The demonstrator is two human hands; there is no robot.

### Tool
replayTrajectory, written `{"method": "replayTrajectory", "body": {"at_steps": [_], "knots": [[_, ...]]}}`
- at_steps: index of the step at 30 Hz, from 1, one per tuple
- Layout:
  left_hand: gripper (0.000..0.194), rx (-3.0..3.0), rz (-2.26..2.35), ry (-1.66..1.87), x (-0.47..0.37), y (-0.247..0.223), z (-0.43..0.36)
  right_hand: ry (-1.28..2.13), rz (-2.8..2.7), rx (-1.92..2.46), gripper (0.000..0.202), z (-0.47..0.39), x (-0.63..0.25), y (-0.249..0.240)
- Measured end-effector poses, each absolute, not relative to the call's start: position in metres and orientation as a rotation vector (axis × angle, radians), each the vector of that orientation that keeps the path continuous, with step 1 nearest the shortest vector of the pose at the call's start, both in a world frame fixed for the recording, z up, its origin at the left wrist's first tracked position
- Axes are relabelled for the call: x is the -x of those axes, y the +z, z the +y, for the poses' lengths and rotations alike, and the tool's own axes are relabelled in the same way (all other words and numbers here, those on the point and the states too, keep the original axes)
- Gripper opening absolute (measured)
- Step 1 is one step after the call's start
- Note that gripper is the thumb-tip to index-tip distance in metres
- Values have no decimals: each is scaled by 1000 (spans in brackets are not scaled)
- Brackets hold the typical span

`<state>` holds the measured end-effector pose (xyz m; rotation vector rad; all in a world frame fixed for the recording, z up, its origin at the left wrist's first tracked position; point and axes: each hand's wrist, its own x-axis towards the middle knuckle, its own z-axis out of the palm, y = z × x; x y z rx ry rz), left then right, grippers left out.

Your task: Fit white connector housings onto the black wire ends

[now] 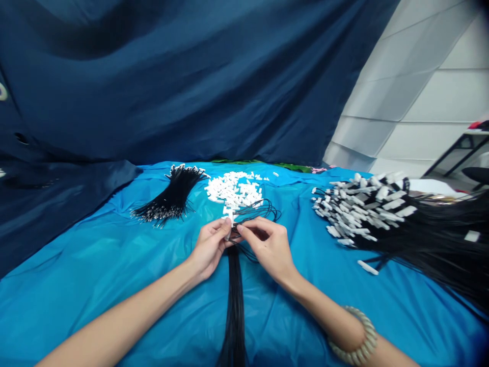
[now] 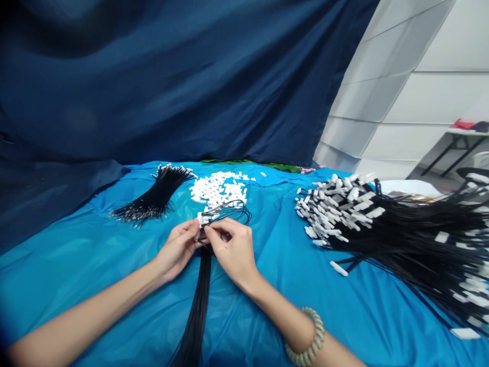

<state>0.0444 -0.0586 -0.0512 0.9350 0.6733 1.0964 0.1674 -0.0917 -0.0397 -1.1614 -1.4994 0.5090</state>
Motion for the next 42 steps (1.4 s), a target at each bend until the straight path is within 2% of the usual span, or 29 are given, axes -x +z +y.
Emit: {"method": "replayTrajectory", "body": {"at_steps": [22,42], "knots": [[20,-962,702,1098,-44,-51,-58,634,-1444,1150,13,-91,-169,-40],[20,-935,716,1114,-45,-58,-59,446,-1605,1155,17,-93,-163,-41]]}}
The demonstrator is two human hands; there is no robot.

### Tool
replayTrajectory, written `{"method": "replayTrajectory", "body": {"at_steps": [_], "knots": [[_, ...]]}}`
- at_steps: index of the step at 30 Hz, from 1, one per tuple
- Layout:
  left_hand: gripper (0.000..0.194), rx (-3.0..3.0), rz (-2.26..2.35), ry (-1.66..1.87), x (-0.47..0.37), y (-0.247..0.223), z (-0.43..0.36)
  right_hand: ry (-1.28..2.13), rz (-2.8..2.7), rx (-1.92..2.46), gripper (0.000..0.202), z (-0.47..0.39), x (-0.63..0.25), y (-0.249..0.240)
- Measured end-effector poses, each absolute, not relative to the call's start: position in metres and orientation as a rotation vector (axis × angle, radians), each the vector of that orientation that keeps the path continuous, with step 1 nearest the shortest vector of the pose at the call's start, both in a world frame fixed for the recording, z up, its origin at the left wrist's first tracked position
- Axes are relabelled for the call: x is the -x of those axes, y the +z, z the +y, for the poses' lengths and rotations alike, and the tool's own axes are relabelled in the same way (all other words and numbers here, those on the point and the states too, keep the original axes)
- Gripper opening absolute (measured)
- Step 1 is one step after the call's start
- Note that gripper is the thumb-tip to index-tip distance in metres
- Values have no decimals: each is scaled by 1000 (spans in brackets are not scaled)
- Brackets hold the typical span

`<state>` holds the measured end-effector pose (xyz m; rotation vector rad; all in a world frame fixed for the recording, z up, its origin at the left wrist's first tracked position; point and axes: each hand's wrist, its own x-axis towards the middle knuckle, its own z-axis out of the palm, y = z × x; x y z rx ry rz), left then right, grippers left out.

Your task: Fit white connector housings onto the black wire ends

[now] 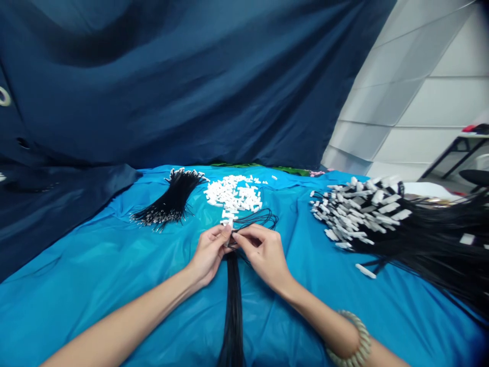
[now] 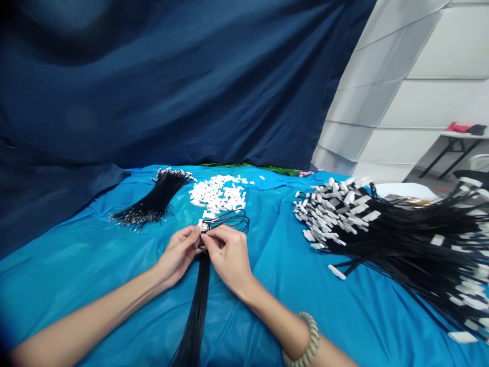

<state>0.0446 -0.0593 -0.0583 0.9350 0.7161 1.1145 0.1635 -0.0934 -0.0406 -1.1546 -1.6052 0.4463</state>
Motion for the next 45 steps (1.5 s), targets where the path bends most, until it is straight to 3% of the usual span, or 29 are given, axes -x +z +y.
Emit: {"method": "replayTrajectory", "body": {"at_steps": [5,11,15,23,33,45], "knots": [[19,-951,727,1121,-46,-55,-56,230,-1711,1187,17,-90,-165,-44],[21,-1101,762,1136,-41,-55,-51,-345,-1903,1292,18,-88,-179,-46],[21,-1236,771,1147,-36,-55,-48,-484,-2015,1292,20,-86,-185,-44],[30,-1417,771,1132,-32,-54,-43,-207,-1914,1068,16,-74,-195,-39],[37,-1302,803,1199,-15,-37,-33,176,-1238,966,9,-115,-267,-18],[23,-1099,768,1091,-22,3,-97,635,-749,711,19,-194,-290,-25]]}}
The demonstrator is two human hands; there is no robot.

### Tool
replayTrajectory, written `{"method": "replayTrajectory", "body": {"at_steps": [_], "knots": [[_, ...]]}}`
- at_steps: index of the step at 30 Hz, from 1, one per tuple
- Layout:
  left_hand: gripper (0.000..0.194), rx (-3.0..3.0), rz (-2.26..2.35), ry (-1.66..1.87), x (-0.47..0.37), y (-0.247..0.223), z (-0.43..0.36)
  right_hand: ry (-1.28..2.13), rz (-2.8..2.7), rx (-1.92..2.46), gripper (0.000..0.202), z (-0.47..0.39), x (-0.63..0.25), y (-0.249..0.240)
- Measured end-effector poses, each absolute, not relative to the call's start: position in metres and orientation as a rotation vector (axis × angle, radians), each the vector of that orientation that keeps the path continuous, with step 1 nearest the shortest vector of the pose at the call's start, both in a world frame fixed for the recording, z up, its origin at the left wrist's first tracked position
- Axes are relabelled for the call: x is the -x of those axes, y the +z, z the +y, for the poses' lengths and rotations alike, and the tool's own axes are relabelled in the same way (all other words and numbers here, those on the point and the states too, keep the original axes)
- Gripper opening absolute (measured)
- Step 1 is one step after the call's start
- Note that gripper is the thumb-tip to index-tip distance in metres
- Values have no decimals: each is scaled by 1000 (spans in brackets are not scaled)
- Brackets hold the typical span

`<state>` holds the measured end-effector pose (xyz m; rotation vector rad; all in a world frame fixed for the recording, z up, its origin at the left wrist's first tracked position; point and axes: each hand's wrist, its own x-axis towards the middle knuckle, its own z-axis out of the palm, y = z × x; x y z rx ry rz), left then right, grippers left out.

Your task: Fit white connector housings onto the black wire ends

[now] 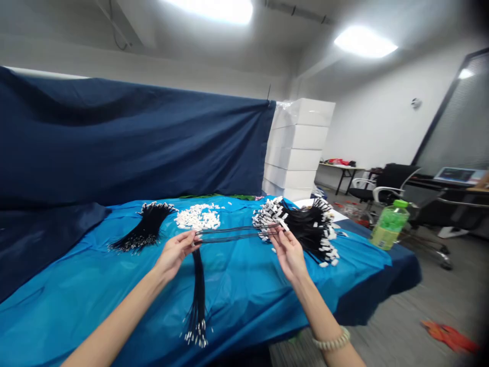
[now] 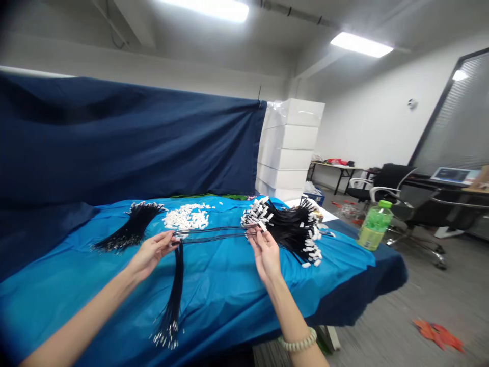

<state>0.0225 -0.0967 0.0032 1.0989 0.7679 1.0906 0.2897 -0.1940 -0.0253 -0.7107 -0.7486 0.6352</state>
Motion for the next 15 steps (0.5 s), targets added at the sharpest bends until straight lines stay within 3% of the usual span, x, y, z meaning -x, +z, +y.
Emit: {"method": "replayTrajectory", "body": {"at_steps": [9,15], "knots": [[27,-1216,789,686,-28,6,-154,700,-827,702,18,-259,-307,7],[24,-1211,676,592,-63,12,-176,521,-944,863,23,-281,-347,45]]}}
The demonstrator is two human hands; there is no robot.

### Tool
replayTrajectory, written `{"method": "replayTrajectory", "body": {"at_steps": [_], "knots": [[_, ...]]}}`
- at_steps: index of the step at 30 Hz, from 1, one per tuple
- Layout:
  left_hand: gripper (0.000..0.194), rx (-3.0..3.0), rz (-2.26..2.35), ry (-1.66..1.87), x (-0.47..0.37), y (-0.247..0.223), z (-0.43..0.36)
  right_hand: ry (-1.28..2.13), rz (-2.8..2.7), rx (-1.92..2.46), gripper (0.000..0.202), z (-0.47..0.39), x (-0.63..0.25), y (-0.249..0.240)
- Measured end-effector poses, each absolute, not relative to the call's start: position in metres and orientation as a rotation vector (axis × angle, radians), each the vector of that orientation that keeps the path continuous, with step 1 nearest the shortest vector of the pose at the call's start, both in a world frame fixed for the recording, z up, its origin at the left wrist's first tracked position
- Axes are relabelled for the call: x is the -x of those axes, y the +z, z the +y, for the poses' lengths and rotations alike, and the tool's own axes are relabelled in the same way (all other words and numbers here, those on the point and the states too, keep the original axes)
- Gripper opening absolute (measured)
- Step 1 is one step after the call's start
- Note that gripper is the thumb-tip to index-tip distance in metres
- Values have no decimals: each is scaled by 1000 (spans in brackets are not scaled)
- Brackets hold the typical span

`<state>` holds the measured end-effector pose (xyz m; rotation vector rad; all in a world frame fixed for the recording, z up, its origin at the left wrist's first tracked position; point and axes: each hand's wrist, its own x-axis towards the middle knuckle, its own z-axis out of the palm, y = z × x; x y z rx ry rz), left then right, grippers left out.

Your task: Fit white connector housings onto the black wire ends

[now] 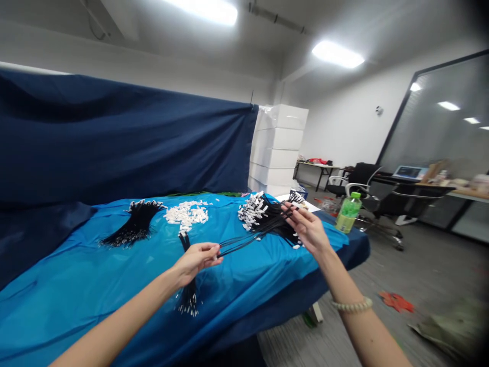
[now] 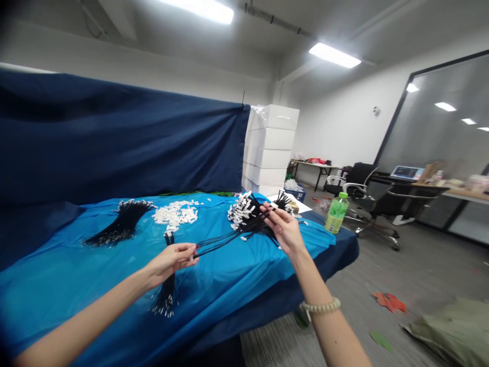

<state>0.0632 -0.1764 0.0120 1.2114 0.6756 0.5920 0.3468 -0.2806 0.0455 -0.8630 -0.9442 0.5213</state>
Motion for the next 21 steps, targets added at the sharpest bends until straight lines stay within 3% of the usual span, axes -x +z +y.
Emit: {"method": "replayTrajectory", "body": {"at_steps": [4,10,16,21], "knots": [[32,-1632,554,777,-133,47,-150,230,-941,987,29,-263,-402,71],[28,-1922,537,986,-267,94,-76,-224,-863,1231,33,-206,-488,80],[19,-2229,589,1026,-325,75,-32,-378,-934,1546,12,-175,-522,49],[29,-2362,535,1023,-326,55,-24,-425,-999,1639,6,-190,-513,34]]}}
